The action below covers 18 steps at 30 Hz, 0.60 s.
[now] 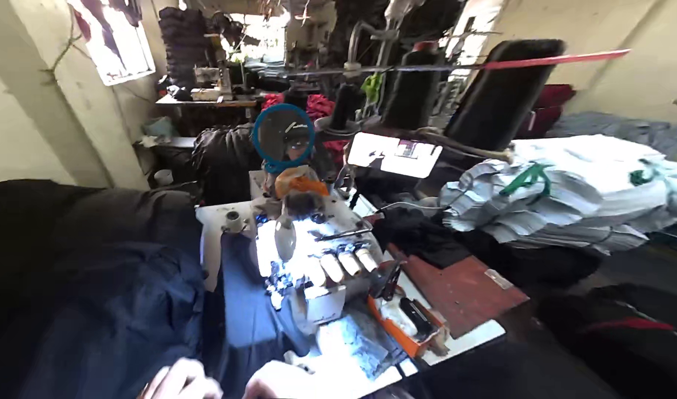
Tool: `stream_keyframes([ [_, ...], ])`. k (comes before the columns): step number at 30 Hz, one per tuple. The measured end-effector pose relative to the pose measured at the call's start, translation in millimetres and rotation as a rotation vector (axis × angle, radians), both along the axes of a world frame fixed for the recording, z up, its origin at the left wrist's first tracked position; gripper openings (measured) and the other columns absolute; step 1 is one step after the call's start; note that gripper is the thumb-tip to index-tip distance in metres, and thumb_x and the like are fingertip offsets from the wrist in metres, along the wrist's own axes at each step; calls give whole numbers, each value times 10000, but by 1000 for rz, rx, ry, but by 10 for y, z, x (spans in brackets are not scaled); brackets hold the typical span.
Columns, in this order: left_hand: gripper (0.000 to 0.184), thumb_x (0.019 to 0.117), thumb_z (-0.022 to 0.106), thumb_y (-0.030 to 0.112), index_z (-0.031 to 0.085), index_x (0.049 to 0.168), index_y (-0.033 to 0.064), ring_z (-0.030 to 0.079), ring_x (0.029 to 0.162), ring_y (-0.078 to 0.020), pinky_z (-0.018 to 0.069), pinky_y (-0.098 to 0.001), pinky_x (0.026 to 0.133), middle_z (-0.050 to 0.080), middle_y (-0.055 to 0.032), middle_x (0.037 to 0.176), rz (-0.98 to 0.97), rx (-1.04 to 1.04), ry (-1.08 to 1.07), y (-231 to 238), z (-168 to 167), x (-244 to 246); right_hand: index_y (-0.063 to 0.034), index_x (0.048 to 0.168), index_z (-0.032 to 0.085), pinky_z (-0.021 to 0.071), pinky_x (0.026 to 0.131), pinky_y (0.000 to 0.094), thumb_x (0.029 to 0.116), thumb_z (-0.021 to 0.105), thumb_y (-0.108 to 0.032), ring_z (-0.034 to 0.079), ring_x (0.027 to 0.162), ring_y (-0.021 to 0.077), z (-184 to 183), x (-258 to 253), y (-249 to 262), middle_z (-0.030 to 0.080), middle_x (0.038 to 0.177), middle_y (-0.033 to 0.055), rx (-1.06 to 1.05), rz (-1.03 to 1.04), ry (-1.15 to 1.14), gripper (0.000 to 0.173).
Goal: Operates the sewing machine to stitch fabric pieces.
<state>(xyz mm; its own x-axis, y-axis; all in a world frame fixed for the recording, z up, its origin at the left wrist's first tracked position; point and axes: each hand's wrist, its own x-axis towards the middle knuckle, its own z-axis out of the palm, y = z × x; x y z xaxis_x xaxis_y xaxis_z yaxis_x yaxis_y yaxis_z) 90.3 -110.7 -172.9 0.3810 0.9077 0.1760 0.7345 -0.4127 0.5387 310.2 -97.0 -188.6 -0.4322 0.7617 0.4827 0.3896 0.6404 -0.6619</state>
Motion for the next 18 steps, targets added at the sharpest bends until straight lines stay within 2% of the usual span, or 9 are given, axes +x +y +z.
stream_keyframes([
  [3,142,943,651,205,783,965,161,676,990,-279,538,-507,848,711,-74,1018,134,328,-27,100,-5,92,-83,951,756,583,811,264,930,653,-80,707,870,150,122,288,225,741,917,52,223,-145,-88,105],
  [4,141,935,643,285,768,937,220,676,977,-207,542,-461,845,706,-5,1000,180,420,-19,131,-22,140,-77,993,759,570,851,238,947,644,-97,702,905,131,179,379,244,743,957,57,184,-147,-96,125],
  [6,175,955,624,366,753,963,248,673,993,-159,536,-445,870,703,38,1002,205,461,-24,176,7,198,-35,1065,767,556,903,232,961,647,-72,706,970,123,325,503,242,750,1029,99,4,-121,-48,163],
  [8,240,1006,575,377,746,1080,225,678,1039,-155,542,-441,902,723,38,1060,201,427,-46,211,58,201,-38,1065,763,575,901,213,937,646,-63,700,977,85,321,600,287,734,1036,83,-26,-113,-8,175],
  [11,266,1046,531,309,740,1132,169,676,1030,-91,553,-333,923,728,39,1069,193,352,-173,246,128,193,15,1075,759,553,960,286,957,645,-23,707,1024,171,431,679,252,739,1056,158,-20,-108,-13,169],
  [13,257,1054,521,270,739,1133,160,661,1030,-40,545,-255,935,720,49,1068,149,287,-253,273,149,233,-82,1047,754,541,940,205,967,604,-62,675,1025,85,338,731,304,726,1016,71,157,-106,-49,172],
  [14,260,1055,517,250,739,1147,152,659,1050,-38,539,-252,948,722,40,1087,110,241,-287,286,169,282,-124,1038,742,523,934,168,964,582,-68,655,1031,49,303,739,327,714,1006,37,235,-105,-45,185],
  [16,302,1064,493,216,725,1214,94,658,1136,-92,524,-282,1012,719,-32,1176,-6,99,-361,301,254,421,-147,1039,709,508,955,144,997,572,-82,637,1067,24,313,723,308,695,1022,16,308,-88,-11,158],
  [18,365,1078,474,230,693,1279,18,625,1247,-181,466,-329,1093,691,-131,1284,-140,-51,-407,301,358,568,-129,1051,675,505,972,152,1024,565,-84,627,1088,43,386,701,230,672,1051,32,328,-56,-15,122],
])
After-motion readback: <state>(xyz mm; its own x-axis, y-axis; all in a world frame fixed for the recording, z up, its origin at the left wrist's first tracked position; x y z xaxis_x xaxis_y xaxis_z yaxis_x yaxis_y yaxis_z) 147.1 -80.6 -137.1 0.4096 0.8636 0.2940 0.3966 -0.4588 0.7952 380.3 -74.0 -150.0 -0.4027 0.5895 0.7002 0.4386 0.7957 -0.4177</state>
